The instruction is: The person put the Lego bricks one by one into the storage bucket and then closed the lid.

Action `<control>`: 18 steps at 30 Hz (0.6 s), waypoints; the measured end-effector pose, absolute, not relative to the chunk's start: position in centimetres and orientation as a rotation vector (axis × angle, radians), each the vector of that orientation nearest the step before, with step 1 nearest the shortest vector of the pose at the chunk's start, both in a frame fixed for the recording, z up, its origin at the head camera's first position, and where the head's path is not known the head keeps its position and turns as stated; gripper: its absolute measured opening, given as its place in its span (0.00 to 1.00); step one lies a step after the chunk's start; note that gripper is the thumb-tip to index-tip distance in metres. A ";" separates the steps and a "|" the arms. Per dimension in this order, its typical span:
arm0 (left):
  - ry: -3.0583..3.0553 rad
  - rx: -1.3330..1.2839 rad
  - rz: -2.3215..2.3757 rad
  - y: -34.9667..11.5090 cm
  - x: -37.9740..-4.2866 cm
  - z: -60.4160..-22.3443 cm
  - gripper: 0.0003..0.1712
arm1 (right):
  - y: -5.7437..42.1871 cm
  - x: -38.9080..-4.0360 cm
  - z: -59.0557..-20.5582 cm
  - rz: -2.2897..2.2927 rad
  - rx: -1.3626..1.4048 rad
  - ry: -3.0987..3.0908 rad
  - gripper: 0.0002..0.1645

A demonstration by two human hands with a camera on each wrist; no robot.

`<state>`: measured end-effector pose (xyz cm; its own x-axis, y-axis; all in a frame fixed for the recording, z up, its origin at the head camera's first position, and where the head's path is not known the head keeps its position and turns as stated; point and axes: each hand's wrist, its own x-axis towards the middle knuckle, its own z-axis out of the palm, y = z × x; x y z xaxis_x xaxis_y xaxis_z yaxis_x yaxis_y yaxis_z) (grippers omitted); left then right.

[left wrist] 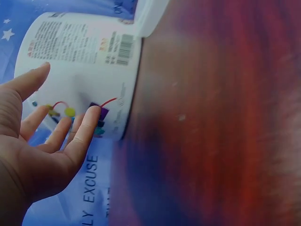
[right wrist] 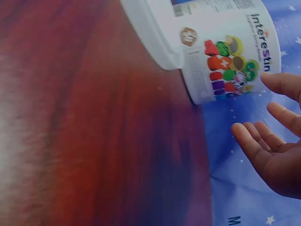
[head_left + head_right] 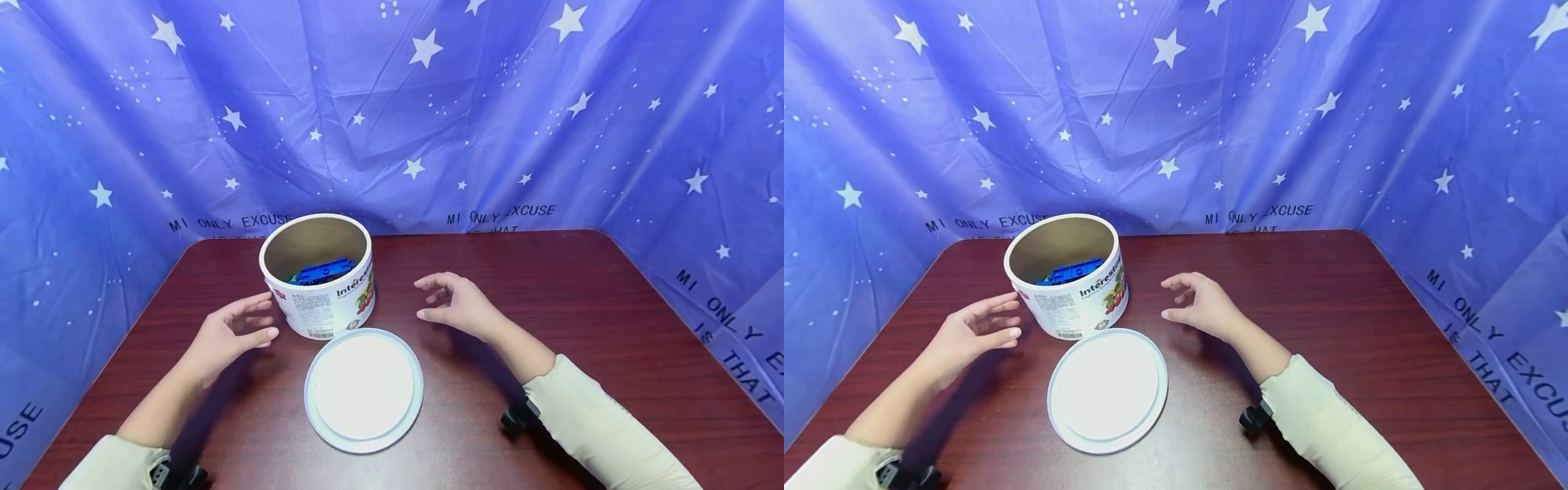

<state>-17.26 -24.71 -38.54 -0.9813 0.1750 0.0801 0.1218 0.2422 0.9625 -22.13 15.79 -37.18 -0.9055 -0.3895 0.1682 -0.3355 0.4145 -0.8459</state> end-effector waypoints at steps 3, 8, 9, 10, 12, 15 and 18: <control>2.372 0.277 1.875 -24.5 -16.9 -39.2 0.40 | 15.8 -21.6 -37.5 -1.507 -0.646 2.561 0.28; 2.226 0.288 1.832 -24.0 -16.0 -39.9 0.40 | 15.9 -20.5 -38.1 -1.466 -0.601 2.511 0.27; 2.201 0.292 1.819 -23.9 -15.8 -39.9 0.40 | 15.9 -20.3 -38.3 -1.464 -0.595 2.494 0.26; 2.179 0.298 1.806 -23.9 -15.5 -39.9 0.41 | 16.0 -20.1 -38.4 -1.465 -0.585 2.474 0.26; 2.153 0.329 1.778 -23.7 -15.1 -40.1 0.41 | 16.2 -19.8 -38.8 -1.476 -0.569 2.421 0.27; 2.147 0.377 1.734 -23.6 -14.7 -40.3 0.42 | 16.3 -19.2 -39.3 -1.488 -0.544 2.347 0.29; 2.161 0.432 1.687 -23.4 -14.6 -40.7 0.43 | 16.4 -18.7 -39.8 -1.481 -0.527 2.298 0.33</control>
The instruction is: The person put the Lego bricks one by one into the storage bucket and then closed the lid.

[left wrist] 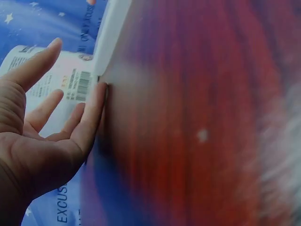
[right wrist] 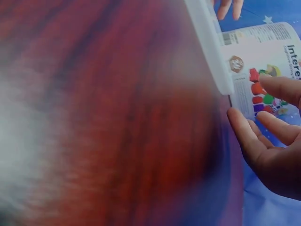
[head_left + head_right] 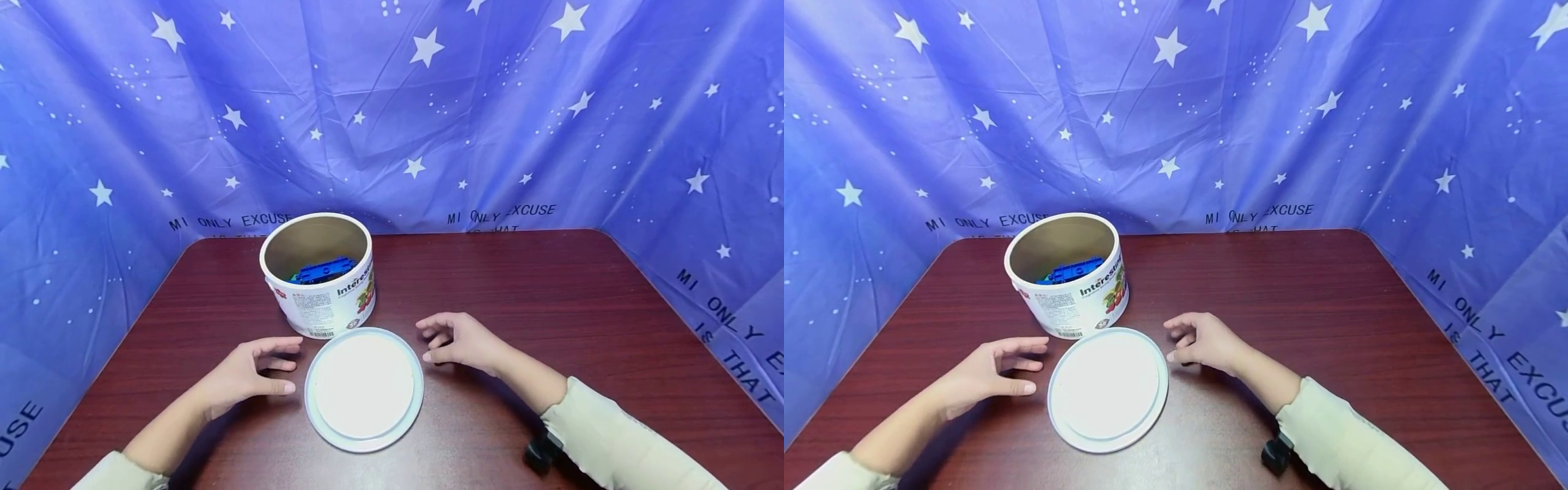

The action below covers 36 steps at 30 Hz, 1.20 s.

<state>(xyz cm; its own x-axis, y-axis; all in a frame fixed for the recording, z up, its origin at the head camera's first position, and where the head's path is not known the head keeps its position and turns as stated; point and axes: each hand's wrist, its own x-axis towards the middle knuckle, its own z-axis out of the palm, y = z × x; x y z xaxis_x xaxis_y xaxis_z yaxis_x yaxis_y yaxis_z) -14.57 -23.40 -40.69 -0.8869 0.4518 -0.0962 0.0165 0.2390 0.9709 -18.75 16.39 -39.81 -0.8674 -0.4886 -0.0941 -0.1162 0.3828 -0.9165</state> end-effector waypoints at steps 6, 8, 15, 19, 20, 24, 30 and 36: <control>2.191 0.501 1.599 -22.6 -14.5 -41.6 0.45 | 15.9 -17.9 -40.5 -1.480 -0.523 2.209 0.39; 2.193 0.513 1.576 -22.2 -14.6 -41.8 0.46 | 15.6 -17.7 -40.7 -1.492 -0.501 2.180 0.40; 2.200 0.522 1.547 -21.2 -14.7 -41.8 0.49 | 15.0 -17.5 -41.0 -1.503 -0.476 2.214 0.32; 2.219 0.508 1.549 -21.0 -14.6 -41.6 0.48 | 14.7 -17.3 -41.1 -1.531 -0.446 2.227 0.27; 2.233 0.507 1.548 -21.0 -14.6 -41.7 0.47 | 14.6 -17.3 -41.2 -1.542 -0.430 2.230 0.26; 2.333 0.515 1.521 -20.9 -14.7 -41.9 0.40 | 14.0 -17.2 -41.4 -1.581 -0.358 2.258 0.22; 2.460 0.506 1.483 -20.3 -14.7 -42.1 0.30 | 13.3 -17.0 -41.4 -1.600 -0.295 2.316 0.20; 2.485 0.463 1.498 -19.8 -14.6 -41.8 0.30 | 13.4 -16.8 -41.1 -1.597 -0.268 2.329 0.21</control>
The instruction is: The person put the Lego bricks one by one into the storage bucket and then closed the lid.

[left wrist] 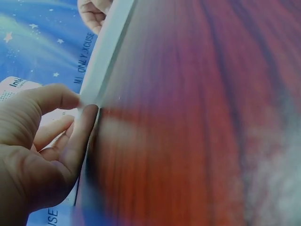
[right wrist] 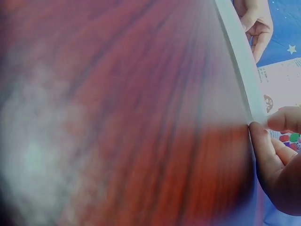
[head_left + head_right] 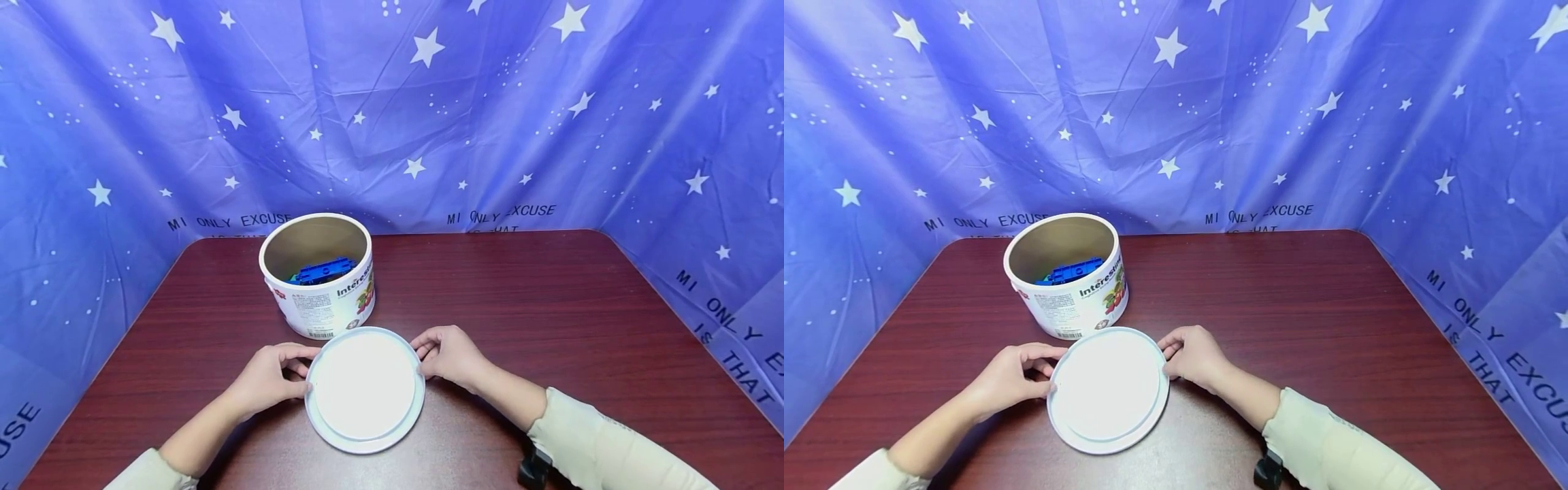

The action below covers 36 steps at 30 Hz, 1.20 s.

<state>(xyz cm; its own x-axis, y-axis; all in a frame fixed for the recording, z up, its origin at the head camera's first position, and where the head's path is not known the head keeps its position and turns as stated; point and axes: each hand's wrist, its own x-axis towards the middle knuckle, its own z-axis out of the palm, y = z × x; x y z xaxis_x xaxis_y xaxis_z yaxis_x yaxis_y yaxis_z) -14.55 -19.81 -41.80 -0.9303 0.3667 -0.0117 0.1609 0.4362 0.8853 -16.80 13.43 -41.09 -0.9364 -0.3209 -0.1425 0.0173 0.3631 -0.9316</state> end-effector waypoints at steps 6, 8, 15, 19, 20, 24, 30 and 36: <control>2.438 0.429 1.584 -19.3 -14.6 -41.6 0.29 | 14.3 -16.8 -40.3 -1.615 -0.278 2.317 0.21; 2.429 0.437 1.611 -19.1 -14.6 -41.4 0.29 | 14.7 -16.9 -39.9 -1.626 -0.301 2.307 0.21; 2.276 0.400 1.752 -18.7 -14.3 -40.0 0.30 | 15.5 -17.0 -38.4 -1.690 -0.380 2.241 0.21; 2.175 0.384 1.833 -18.6 -14.2 -39.0 0.32 | 15.6 -17.1 -37.7 -1.746 -0.404 2.200 0.23; 2.159 0.386 1.850 -18.6 -14.2 -38.8 0.33 | 15.7 -17.2 -37.5 -1.759 -0.414 2.194 0.23; 2.086 0.397 1.931 -18.6 -14.2 -37.8 0.34 | 15.8 -17.3 -36.5 -1.804 -0.441 2.177 0.25; 2.008 0.426 2.032 -19.0 -14.3 -36.3 0.34 | 15.7 -17.5 -34.5 -1.841 -0.456 2.177 0.23; 2.011 0.417 2.138 -19.2 -14.6 -34.8 0.27 | 15.6 -18.0 -32.6 -1.898 -0.484 2.172 0.21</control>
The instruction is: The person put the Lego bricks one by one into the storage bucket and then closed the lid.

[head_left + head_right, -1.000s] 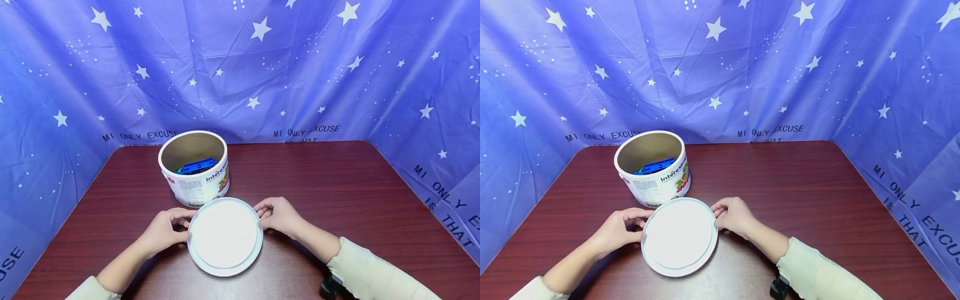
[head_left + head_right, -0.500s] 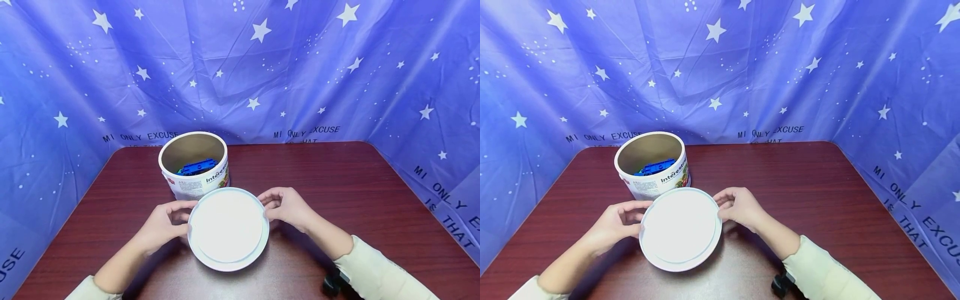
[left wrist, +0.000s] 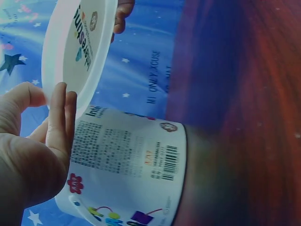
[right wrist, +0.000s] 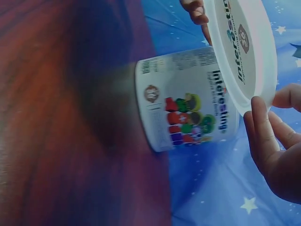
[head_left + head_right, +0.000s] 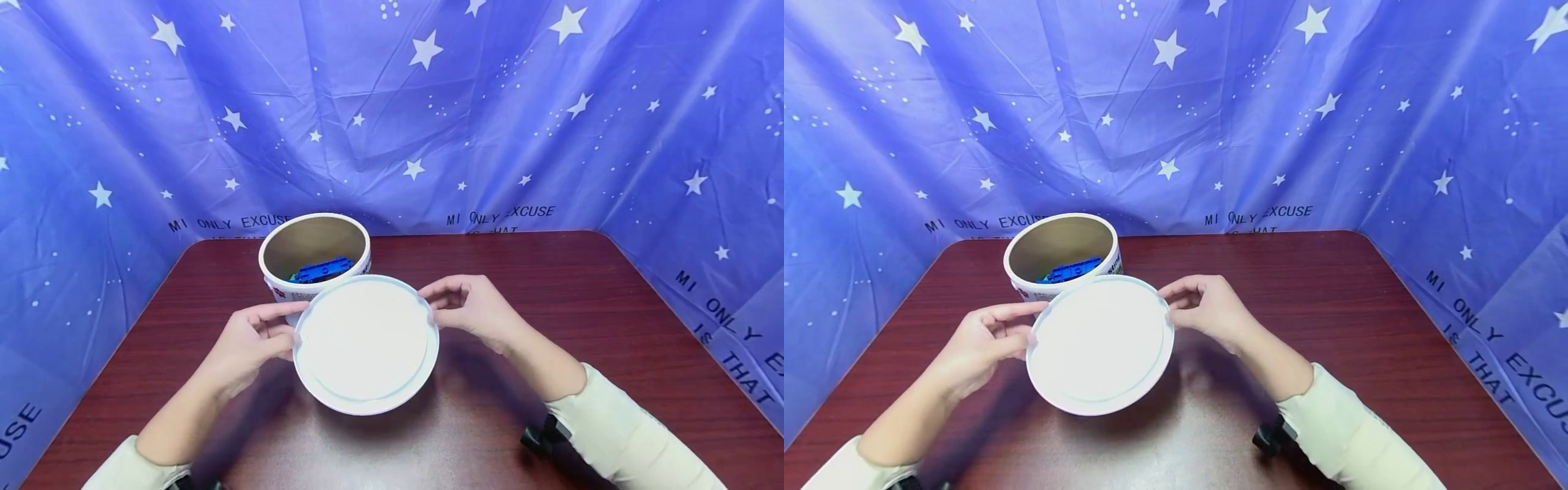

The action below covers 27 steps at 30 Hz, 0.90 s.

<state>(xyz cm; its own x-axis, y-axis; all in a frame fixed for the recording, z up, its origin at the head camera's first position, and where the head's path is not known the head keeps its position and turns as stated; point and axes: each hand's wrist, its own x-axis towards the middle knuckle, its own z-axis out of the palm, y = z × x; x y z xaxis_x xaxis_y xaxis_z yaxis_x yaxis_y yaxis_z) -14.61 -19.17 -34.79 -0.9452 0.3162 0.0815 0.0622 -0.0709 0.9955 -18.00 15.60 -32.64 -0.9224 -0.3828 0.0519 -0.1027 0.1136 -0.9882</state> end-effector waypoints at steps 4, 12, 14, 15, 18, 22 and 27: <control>2.006 0.463 2.195 -19.3 -14.6 -34.0 0.25 | 15.6 -18.1 -31.6 -1.917 -0.506 2.166 0.22; 1.925 0.409 2.316 -19.3 -14.6 -32.2 0.22 | 15.8 -18.4 -30.7 -1.935 -0.683 2.164 0.21; 1.888 0.367 2.353 -19.4 -14.8 -31.9 0.21 | 15.9 -18.6 -30.8 -1.944 -0.762 2.153 0.22; 1.869 0.351 2.371 -19.5 -14.9 -31.8 0.20 | 15.9 -18.7 -30.8 -1.956 -0.794 2.141 0.23; 1.771 0.347 2.433 -19.6 -15.2 -31.7 0.20 | 15.8 -19.0 -31.1 -1.994 -0.843 2.109 0.26; 1.589 0.489 2.490 -20.0 -15.7 -32.0 0.25 | 15.4 -19.4 -31.0 -2.064 -0.829 2.112 0.28; 1.654 0.700 2.501 -20.2 -15.9 -32.5 0.28 | 14.6 -20.0 -30.3 -2.142 -0.834 2.111 0.25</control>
